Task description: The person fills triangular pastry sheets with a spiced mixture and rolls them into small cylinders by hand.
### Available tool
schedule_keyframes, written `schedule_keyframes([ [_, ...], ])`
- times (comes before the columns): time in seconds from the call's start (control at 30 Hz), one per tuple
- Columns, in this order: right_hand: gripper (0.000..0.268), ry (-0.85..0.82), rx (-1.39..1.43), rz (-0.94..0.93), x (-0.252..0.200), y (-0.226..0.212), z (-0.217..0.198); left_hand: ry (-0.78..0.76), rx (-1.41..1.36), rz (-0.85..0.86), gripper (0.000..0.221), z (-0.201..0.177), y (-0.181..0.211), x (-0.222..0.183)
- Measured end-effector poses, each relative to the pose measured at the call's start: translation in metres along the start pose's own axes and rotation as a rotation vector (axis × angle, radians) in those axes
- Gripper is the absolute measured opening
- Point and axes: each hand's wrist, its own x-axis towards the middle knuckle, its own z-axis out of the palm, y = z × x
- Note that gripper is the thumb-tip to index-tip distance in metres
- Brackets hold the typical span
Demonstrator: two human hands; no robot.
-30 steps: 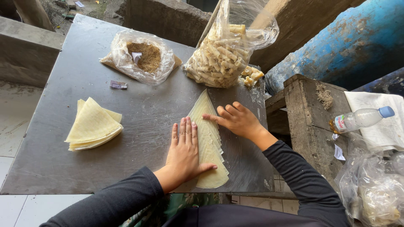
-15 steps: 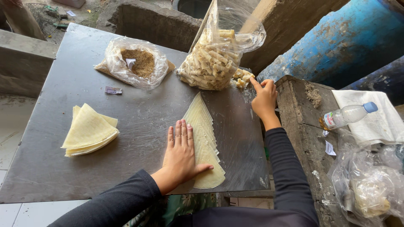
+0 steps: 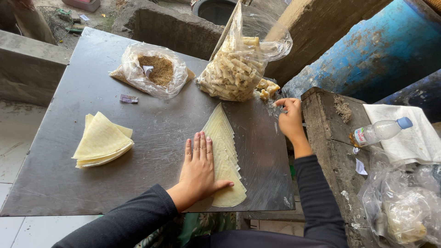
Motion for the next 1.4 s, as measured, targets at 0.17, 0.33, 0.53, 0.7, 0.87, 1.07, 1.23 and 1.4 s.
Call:
schedule_keyframes([
  [0.17,0.050,-0.308,0.252,-0.200,-0.056,-0.070,0.023,0.058,0.001,-0.013,0.141,0.003,0.001,0.000],
  [0.33,0.054,-0.335,0.124,-0.376,-0.066,-0.107,0.056,0.026,0.025,-0.020,0.140,0.001,0.003,0.000],
  [0.53,0.052,-0.134,-0.487,-0.807,-0.064,-0.105,0.050,0.014,-0.005,-0.021,0.142,-0.002,0.003,-0.001],
  [0.7,0.051,-0.060,-0.718,-0.870,-0.066,-0.098,0.039,0.003,-0.011,-0.020,0.143,-0.002,0.002,-0.001],
  [0.87,0.061,-0.131,-0.657,-0.905,-0.066,-0.098,0.040,-0.004,-0.014,-0.009,0.141,0.001,0.002,0.000],
  [1.07,0.058,-0.104,-0.712,-1.011,-0.054,-0.095,0.047,0.074,-0.051,-0.010,0.142,0.006,0.001,-0.001],
  [1.23,0.062,-0.064,-0.779,-1.010,-0.036,-0.088,0.055,0.082,-0.036,-0.006,0.140,0.007,0.001,0.000],
  [1.4,0.062,-0.056,-0.786,-0.942,-0.017,-0.086,0.067,0.101,-0.038,-0.001,0.140,0.007,0.001,0.000],
])
